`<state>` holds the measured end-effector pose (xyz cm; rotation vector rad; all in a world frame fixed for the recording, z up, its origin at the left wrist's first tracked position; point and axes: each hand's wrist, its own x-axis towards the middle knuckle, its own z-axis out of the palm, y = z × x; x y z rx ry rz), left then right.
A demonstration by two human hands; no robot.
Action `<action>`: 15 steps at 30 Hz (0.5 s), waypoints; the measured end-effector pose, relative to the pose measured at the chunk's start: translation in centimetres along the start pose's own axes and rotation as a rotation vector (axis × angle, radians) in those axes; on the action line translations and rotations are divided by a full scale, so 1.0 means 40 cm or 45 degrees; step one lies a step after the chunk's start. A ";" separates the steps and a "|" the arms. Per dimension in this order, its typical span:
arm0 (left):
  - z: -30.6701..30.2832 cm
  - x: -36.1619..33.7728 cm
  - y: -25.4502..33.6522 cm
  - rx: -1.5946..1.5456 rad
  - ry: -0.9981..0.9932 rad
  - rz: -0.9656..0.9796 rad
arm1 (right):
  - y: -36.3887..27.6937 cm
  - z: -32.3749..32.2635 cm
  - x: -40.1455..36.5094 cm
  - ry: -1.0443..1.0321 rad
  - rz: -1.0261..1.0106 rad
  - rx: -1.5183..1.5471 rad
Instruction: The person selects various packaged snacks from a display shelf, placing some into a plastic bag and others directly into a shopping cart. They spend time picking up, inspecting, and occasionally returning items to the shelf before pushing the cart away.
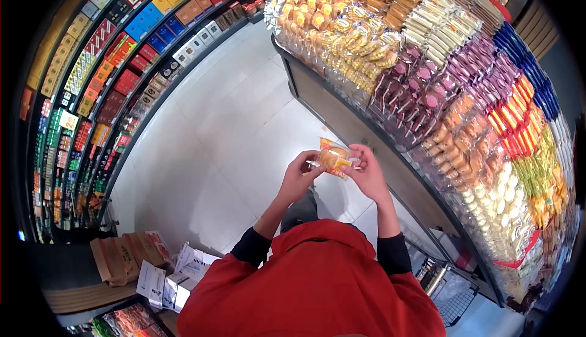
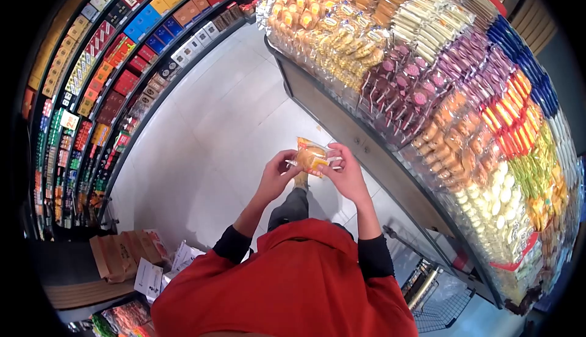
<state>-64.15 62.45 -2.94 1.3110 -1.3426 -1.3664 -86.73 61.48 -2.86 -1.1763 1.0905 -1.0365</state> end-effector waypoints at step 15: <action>-0.280 0.713 0.119 -0.113 -0.058 0.288 | -0.256 0.048 0.710 0.100 -0.144 -0.315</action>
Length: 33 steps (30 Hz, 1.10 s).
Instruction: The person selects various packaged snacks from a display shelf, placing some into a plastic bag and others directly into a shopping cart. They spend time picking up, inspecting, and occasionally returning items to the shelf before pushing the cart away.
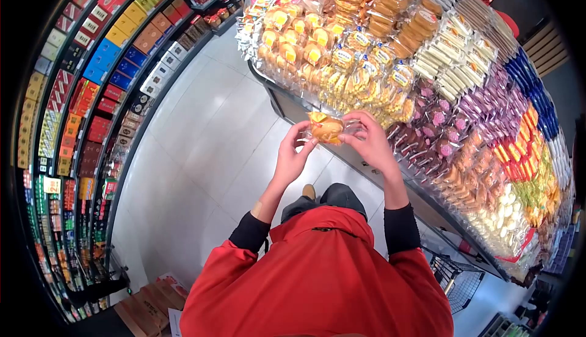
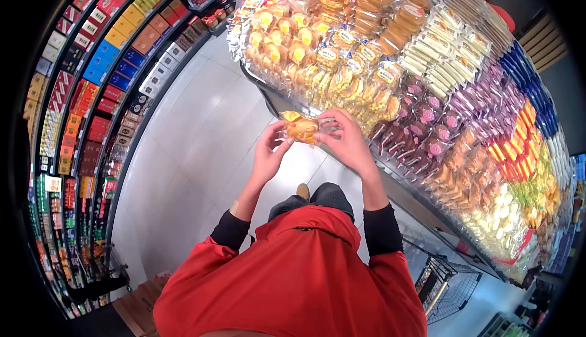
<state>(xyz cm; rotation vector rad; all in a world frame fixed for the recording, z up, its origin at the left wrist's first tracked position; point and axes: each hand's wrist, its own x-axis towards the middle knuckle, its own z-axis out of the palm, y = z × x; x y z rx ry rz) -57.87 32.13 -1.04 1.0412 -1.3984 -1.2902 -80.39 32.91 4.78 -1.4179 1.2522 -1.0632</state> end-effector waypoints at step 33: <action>0.042 1.093 -0.151 0.959 0.067 0.392 | 0.173 -0.119 0.842 0.615 -0.206 -0.537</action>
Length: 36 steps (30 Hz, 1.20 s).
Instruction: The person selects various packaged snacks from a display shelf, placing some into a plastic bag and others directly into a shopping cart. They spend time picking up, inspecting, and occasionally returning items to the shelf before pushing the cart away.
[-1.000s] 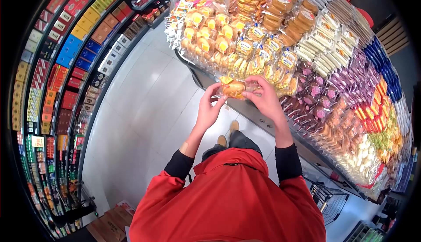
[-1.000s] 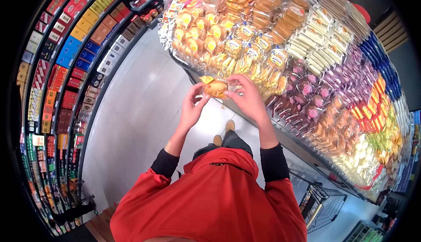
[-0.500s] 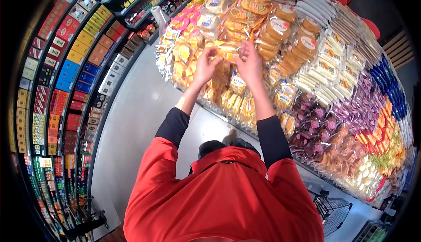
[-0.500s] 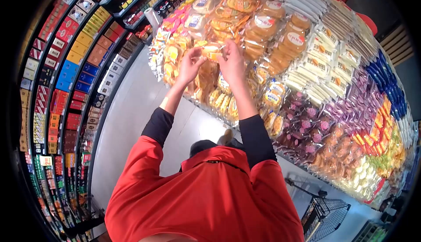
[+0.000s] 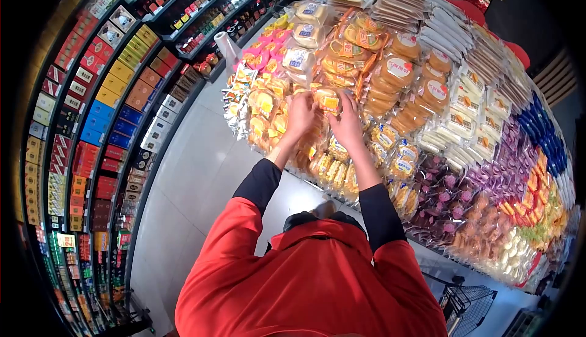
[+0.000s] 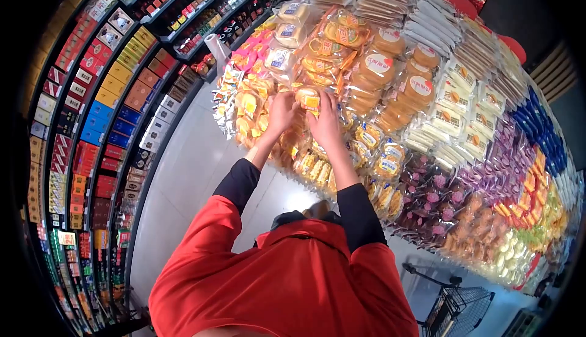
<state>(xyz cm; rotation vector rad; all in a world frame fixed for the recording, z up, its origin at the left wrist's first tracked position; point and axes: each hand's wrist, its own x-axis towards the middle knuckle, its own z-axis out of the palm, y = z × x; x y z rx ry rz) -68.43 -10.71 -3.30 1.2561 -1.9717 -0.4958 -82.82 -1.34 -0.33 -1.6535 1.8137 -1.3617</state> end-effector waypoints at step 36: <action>0.405 -1.200 -0.269 -0.140 -2.643 -0.713 | 0.166 -0.497 -1.668 1.087 1.396 0.303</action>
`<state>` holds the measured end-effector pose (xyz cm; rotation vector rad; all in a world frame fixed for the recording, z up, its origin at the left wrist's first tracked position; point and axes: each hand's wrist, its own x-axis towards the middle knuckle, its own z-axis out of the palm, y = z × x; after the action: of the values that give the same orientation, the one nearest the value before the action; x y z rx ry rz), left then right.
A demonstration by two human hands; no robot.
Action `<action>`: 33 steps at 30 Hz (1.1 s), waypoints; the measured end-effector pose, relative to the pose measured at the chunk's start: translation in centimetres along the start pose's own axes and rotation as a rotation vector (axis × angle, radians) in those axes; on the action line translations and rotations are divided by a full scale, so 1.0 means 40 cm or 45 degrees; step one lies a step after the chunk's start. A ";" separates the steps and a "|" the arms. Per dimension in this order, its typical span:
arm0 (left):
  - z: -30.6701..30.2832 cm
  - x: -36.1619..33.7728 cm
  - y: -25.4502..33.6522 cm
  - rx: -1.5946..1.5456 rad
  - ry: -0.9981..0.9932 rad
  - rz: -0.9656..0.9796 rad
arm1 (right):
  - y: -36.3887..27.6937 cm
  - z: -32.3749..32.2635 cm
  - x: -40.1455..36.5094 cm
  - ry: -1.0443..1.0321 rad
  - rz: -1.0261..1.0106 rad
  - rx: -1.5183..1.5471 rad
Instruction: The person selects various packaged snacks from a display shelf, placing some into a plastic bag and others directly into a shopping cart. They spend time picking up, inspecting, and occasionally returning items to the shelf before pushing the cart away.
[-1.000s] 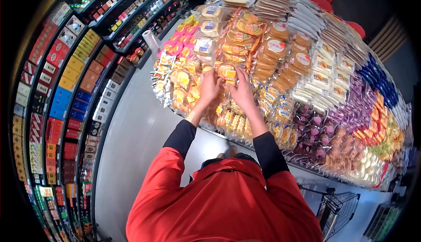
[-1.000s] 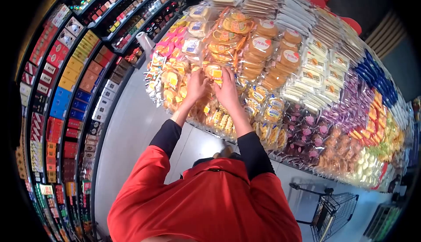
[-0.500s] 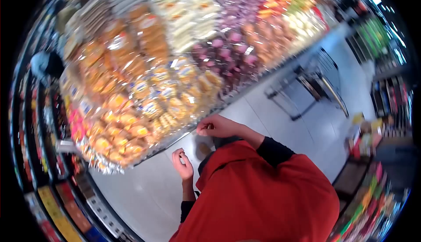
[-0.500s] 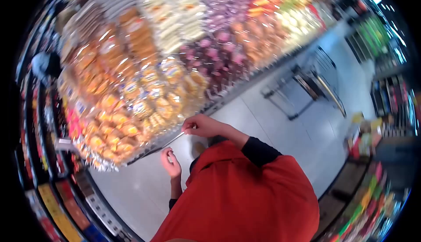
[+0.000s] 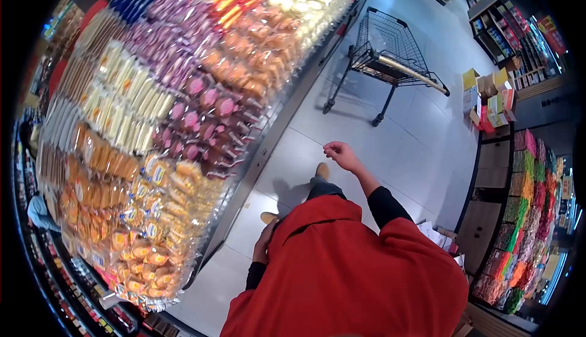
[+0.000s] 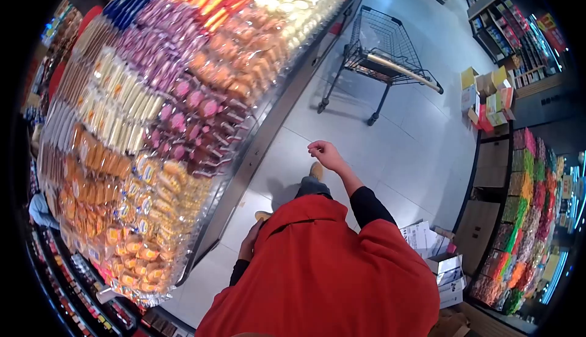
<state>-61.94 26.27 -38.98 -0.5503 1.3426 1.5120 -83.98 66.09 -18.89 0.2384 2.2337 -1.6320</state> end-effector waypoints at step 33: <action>1.009 0.721 1.432 0.789 -0.191 0.557 | 0.116 -1.258 0.283 0.936 -0.024 -0.709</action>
<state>-112.75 80.75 -25.12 0.2594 1.7765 1.3286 -102.35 114.27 -13.96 0.7553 3.1211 -0.9302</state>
